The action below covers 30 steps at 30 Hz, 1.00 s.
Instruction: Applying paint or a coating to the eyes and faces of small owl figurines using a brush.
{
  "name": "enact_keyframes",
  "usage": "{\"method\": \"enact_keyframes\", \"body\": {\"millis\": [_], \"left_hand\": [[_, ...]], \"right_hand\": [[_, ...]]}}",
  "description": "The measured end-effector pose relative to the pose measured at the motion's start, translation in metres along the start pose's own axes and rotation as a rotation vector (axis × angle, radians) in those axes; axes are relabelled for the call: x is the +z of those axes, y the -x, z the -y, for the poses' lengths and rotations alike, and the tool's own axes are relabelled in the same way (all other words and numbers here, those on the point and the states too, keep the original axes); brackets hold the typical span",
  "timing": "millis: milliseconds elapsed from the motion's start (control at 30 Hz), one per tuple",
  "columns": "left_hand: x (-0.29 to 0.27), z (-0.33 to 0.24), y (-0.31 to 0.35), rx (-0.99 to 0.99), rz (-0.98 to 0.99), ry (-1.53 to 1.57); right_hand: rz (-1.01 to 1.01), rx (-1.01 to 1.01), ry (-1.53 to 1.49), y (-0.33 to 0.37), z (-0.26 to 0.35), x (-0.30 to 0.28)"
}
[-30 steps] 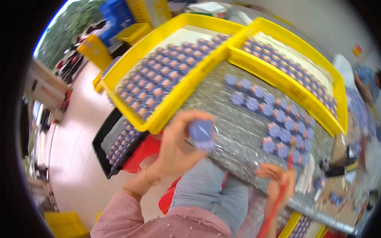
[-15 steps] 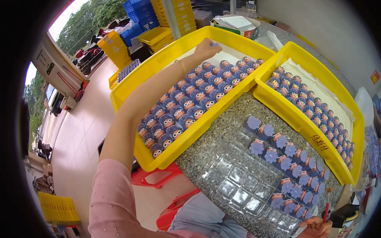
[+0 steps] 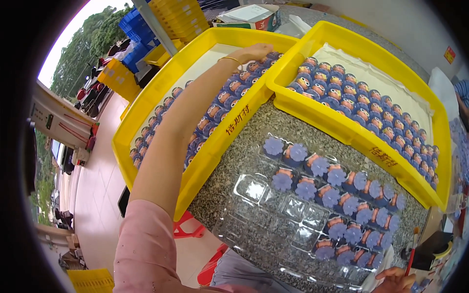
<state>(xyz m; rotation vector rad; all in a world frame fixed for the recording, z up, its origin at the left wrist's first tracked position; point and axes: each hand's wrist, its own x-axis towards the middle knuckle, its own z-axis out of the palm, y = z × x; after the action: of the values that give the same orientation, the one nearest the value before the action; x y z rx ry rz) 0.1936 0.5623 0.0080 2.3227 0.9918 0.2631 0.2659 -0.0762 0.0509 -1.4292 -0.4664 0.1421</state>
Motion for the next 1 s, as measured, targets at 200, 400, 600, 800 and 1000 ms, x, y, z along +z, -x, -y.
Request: {"method": "enact_keyframes", "body": {"millis": [200, 400, 600, 800, 1000], "left_hand": [[-0.022, -0.014, 0.076, 0.523, -0.509, -0.429], [0.027, -0.147, 0.293, 0.502, -0.057, -0.159], [0.095, -0.122, 0.330, 0.614, -0.096, -0.369], [0.101, -0.121, 0.310, 0.643, 0.065, -0.378], [0.106, -0.088, 0.294, 0.539, -0.144, -0.193]], "right_hand": [[0.214, -0.150, -0.119, 0.010, 0.018, -0.042], [-0.048, -0.181, 0.188, 0.024, 0.019, -0.081], [-0.161, -0.316, 0.363, 0.010, 0.018, -0.103], [-0.301, -0.323, 0.632, -0.013, 0.010, -0.146], [-0.052, -0.358, 1.081, -0.076, -0.047, -0.165]]}}
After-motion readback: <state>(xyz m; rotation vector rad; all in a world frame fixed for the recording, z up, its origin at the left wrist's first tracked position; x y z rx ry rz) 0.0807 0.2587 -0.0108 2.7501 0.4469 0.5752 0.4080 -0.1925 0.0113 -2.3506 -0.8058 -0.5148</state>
